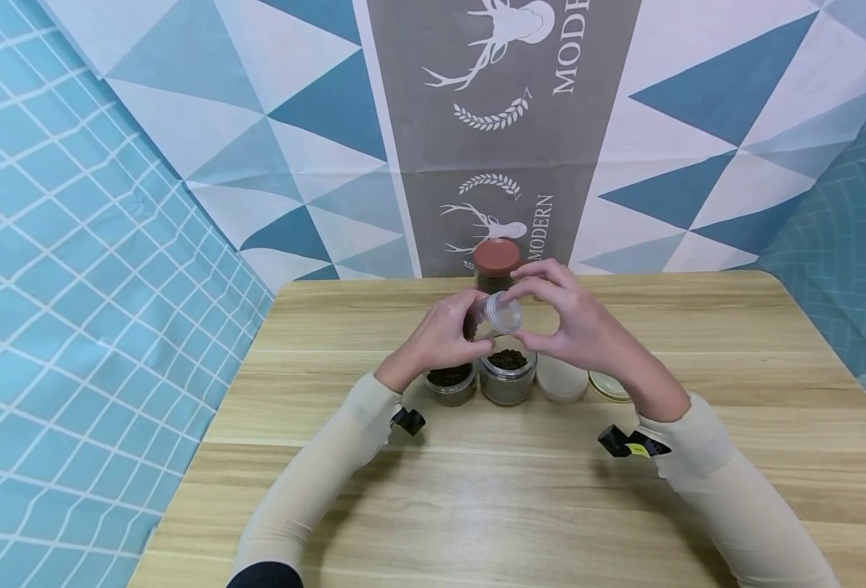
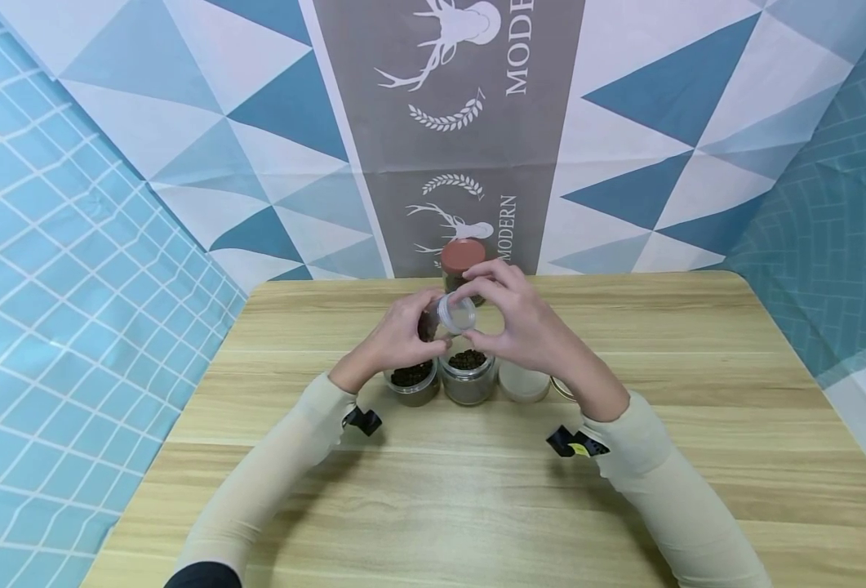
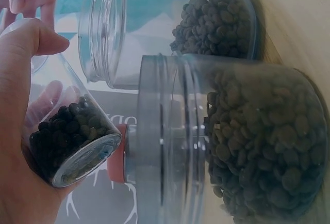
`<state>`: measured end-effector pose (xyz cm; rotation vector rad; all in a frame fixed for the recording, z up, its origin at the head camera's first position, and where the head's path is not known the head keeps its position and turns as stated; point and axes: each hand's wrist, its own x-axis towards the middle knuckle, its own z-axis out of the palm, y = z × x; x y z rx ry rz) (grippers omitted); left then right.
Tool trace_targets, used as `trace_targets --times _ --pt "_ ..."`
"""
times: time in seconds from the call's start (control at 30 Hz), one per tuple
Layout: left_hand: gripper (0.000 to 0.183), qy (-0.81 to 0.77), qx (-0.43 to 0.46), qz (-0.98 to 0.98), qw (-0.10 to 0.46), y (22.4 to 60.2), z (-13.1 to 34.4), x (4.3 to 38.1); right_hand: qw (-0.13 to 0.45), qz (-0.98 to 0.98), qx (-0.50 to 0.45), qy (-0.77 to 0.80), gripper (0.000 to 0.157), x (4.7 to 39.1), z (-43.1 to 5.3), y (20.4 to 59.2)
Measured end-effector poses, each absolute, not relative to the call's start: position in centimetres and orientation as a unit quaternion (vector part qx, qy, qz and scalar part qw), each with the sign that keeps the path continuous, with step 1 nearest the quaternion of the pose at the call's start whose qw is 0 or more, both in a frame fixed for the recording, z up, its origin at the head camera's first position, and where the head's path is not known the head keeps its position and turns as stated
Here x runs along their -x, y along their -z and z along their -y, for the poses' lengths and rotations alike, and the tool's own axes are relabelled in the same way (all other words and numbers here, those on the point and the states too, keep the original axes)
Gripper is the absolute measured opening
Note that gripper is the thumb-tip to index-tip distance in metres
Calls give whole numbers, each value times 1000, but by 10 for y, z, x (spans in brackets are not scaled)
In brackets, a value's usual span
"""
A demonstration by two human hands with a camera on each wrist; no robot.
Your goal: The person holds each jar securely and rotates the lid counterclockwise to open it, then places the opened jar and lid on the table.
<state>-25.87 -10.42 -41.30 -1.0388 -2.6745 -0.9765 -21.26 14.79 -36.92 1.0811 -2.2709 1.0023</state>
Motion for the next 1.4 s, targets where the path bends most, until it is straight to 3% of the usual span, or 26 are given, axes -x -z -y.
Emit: trace_targets --times 0.27,0.53,1.07,1.4 --pt "60 316 346 881 62 413 105 259 131 852 -279 -423 59 208 -145 365" --pt "58 319 344 881 53 413 103 258 76 886 -179 -420 59 205 -138 363" --pt "57 311 350 882 59 414 101 259 112 879 -225 -406 39 206 -125 363" --pt "58 308 350 883 57 414 101 260 123 881 -223 -398 37 206 -124 362"
